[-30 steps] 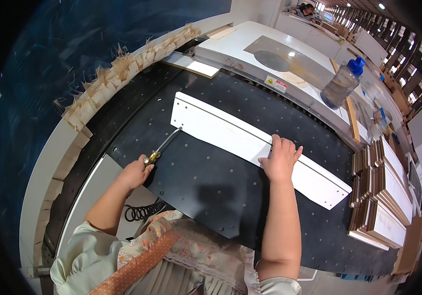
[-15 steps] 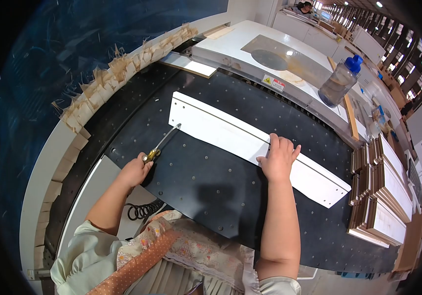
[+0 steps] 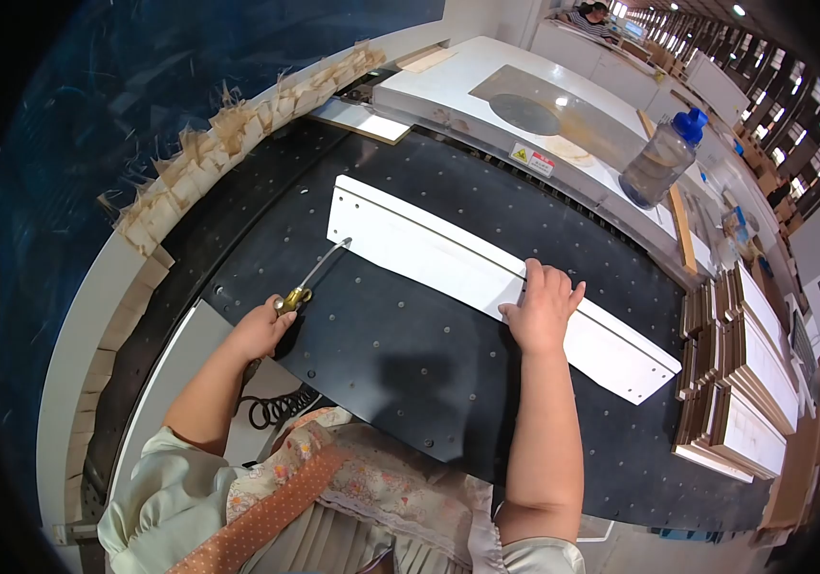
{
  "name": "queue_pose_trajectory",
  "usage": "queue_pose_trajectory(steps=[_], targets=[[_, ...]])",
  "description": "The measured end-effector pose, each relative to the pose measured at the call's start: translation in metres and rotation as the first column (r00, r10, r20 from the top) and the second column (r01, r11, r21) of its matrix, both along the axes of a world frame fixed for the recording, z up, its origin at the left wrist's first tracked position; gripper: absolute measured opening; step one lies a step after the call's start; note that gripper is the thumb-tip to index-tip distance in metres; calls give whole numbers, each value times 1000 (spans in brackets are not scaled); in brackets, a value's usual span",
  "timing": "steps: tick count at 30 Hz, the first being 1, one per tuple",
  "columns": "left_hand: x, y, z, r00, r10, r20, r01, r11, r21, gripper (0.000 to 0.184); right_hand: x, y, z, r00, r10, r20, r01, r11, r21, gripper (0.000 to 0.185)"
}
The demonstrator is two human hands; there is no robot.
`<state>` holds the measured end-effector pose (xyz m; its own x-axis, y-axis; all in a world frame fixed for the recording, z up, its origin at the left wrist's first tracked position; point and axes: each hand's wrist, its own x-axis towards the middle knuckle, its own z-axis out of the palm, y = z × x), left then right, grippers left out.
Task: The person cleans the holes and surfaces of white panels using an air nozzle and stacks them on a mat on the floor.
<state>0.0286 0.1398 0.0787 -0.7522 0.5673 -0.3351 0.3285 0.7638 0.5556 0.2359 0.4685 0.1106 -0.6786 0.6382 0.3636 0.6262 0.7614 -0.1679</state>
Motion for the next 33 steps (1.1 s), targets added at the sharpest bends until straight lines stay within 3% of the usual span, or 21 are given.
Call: queue_pose_trajectory(steps=[5, 7, 8, 10, 16, 19, 22, 29, 33], targets=[[-7, -7, 1, 998, 50, 44, -50, 999, -13, 46, 0, 1, -1, 1000, -1, 2, 1, 1000, 7, 75], [-15, -10, -13, 991, -8, -132, 1, 999, -54, 46, -1, 1, 0, 1000, -7, 13, 7, 1000, -10, 75], [-18, -11, -20, 991, -6, -132, -1, 999, -53, 46, -1, 1, 0, 1000, -5, 14, 5, 1000, -9, 75], [-20, -12, -30, 941, -52, -335, 71, 997, 44, 33, -1, 1, 0, 1000, -11, 19, 12, 1000, -6, 75], [-17, -8, -15, 982, -11, -186, 13, 1000, 10, 34, 0, 1, -2, 1000, 1, 2, -2, 1000, 13, 75], [-7, -7, 3, 980, -47, -194, 35, 997, -65, 37, -1, 1, -1, 1000, -6, 4, 6, 1000, 8, 74], [0, -5, 2, 986, -63, -155, 59, 998, -34, 37, -1, 0, -1, 1000, -6, -6, 6, 1000, 25, 74], [49, 29, 8, 912, -410, -12, 408, 902, 140, 28, 3, 4, 6, 997, 39, 71, -48, 991, 125, 67], [76, 51, 9, 879, -477, -20, 468, 852, 234, 26, 10, 5, 17, 989, 37, 144, -57, 989, 140, 52]])
